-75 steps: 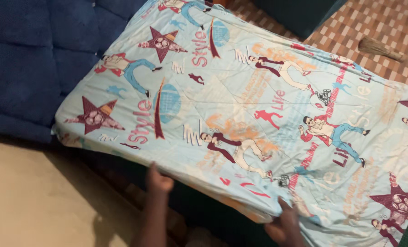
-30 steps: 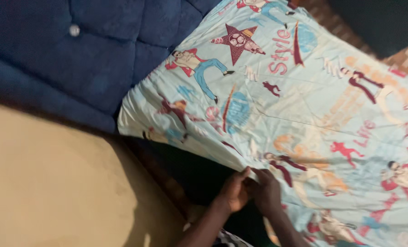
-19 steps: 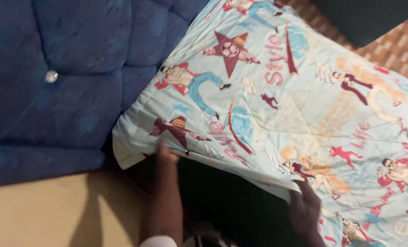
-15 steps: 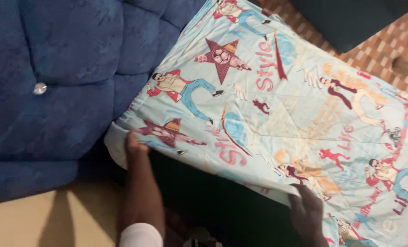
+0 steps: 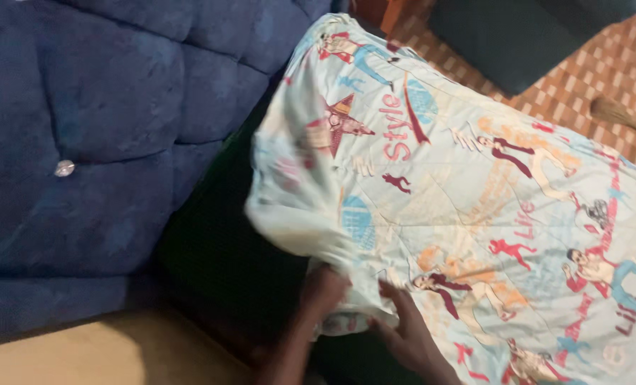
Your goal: The person folds a light blue patterned bed sheet on a bed. They smooth the sheet, fold it in half lengthwise, and then fold it into smaller sections until it is neatly stacked.
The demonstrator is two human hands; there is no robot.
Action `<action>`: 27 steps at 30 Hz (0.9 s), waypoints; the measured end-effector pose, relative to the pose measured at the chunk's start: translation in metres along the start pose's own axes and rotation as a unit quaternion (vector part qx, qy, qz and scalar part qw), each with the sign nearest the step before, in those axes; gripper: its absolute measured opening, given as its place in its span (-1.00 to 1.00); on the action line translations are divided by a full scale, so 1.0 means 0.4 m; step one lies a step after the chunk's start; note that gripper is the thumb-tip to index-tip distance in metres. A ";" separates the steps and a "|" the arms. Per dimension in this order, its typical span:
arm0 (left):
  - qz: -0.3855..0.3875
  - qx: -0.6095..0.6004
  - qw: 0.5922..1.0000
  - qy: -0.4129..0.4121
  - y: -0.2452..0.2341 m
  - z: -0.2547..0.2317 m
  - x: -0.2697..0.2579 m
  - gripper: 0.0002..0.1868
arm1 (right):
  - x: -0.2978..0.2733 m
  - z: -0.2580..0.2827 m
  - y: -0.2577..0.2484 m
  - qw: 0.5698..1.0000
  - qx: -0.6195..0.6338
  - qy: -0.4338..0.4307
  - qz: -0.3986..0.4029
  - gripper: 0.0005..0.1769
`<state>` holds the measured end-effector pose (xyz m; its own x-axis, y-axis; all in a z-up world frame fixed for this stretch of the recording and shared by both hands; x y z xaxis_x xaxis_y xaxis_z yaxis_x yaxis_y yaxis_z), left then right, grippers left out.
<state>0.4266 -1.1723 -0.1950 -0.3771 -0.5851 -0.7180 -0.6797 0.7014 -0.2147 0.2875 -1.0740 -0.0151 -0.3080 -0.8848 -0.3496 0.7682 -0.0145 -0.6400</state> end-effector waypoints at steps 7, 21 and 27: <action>0.163 -0.061 0.931 0.321 0.233 -0.286 -0.286 -0.52 | 0.062 -0.073 -0.094 0.977 -0.030 0.128 -0.169 -0.48; -0.025 -0.534 0.845 0.012 -0.104 -0.062 -0.046 -0.23 | -0.011 0.025 0.192 0.997 0.058 -0.039 -0.030 -0.46; -0.239 -0.592 0.769 0.021 -0.638 0.192 -0.129 -0.35 | -0.172 -0.587 0.459 0.878 0.243 0.412 0.018 -0.36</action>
<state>0.6679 -1.2900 -0.1539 0.0909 -0.6916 -0.7165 -0.8344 -0.4457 0.3244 0.3180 -0.9066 -0.2692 -0.4259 -0.2540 -0.8684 0.8731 -0.3673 -0.3207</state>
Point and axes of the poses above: each hand's wrist, its own x-axis towards the middle knuckle, its own y-axis out of the palm, z = x × y, the point moved 10 cm from there along x, towards the middle knuckle, and after that the axes turned 9 degrees about -x, right-handed, at the moved point
